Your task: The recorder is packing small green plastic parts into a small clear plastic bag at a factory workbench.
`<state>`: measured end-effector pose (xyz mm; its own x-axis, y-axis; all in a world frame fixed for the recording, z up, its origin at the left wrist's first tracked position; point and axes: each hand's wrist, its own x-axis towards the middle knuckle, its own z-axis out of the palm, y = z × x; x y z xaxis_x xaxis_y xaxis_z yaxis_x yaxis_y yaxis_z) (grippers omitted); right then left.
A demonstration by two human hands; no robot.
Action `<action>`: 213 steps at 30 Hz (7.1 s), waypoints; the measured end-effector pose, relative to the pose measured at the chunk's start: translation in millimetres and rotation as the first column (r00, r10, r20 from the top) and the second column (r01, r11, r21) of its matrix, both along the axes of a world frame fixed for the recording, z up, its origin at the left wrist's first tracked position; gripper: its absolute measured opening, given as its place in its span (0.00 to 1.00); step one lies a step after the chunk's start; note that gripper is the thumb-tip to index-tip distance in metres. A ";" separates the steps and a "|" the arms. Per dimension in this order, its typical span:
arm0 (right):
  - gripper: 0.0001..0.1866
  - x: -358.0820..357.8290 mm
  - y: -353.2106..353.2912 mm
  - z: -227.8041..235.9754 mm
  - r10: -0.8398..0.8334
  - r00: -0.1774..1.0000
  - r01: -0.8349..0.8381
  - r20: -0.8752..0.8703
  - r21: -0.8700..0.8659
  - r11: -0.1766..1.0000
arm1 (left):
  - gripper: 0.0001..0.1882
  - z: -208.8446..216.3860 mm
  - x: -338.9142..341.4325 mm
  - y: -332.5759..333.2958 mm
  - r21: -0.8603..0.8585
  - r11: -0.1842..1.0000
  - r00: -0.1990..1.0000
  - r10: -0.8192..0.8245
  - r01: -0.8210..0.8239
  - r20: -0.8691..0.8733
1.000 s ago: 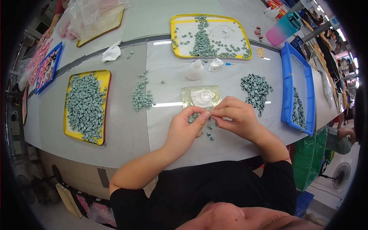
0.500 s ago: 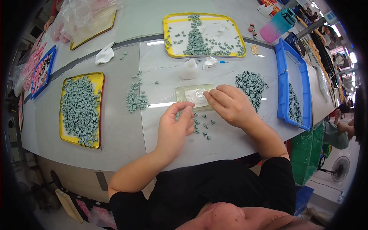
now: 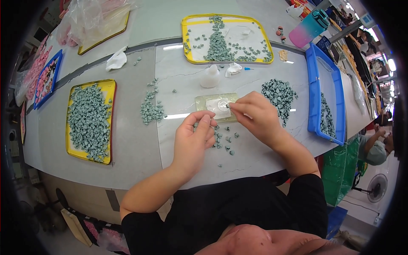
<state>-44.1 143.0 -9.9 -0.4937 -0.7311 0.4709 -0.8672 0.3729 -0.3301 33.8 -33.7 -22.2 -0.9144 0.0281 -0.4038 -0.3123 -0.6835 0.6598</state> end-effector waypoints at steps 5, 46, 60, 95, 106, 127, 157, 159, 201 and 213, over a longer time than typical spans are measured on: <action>0.07 9.9 -3.0 7.2 -0.050 0.408 0.472 0.912 -0.164 0.866 | 0.11 2.9 2.1 -0.4 -0.096 0.993 0.997 -0.075 0.073 -0.021; 0.17 20.0 -0.6 -10.1 0.057 0.985 -0.087 -0.162 -0.187 0.978 | 0.14 -0.2 0.9 18.6 -0.053 0.976 0.976 -0.206 0.210 0.066; 0.14 22.7 -7.4 -14.4 0.123 0.978 -0.159 -0.171 -0.220 0.962 | 0.11 -11.3 7.2 20.8 -0.315 0.942 0.976 -0.167 0.115 -0.142; 0.14 19.3 0.6 -9.5 0.032 0.901 0.087 0.433 -0.251 0.964 | 0.10 -7.9 0.2 12.7 -0.605 0.777 0.940 -0.313 0.171 -0.136; 0.07 -24.1 79.1 0.4 -0.396 0.872 0.278 0.286 0.377 0.884 | 0.11 -6.3 -3.2 10.4 -0.898 0.297 0.815 -0.569 0.324 0.106; 0.07 -36.0 117.6 -2.1 -0.501 0.803 0.350 0.323 0.425 0.835 | 0.07 -18.0 18.4 41.8 -0.937 -0.156 0.412 -0.866 0.312 0.282; 0.13 2.0 68.8 -13.6 -0.218 0.970 0.131 0.105 0.532 0.837 | 0.12 -23.0 -31.0 23.0 0.137 0.990 0.998 -0.048 0.043 0.033; 0.14 0.5 66.8 -13.2 -0.232 0.968 0.145 0.097 0.539 0.830 | 0.13 -24.6 -32.7 20.8 0.124 0.992 0.999 -0.027 0.022 0.044; 0.10 -0.2 5.4 -20.2 -0.139 0.952 0.175 0.274 -0.111 0.978 | 0.08 -23.6 -15.9 13.0 0.016 0.994 0.992 -0.108 0.107 0.063; 0.05 10.5 1.9 -13.1 0.105 0.210 0.395 0.972 -0.182 0.900 | 0.13 -20.6 -11.8 12.5 -0.013 0.979 0.978 -0.204 0.205 0.046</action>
<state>-33.6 144.8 -23.0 -0.8136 -0.5110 -0.2773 0.2608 0.1055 -0.9596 22.0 -21.2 -42.8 -0.8711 0.2051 -0.4461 -0.4737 -0.5901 0.6537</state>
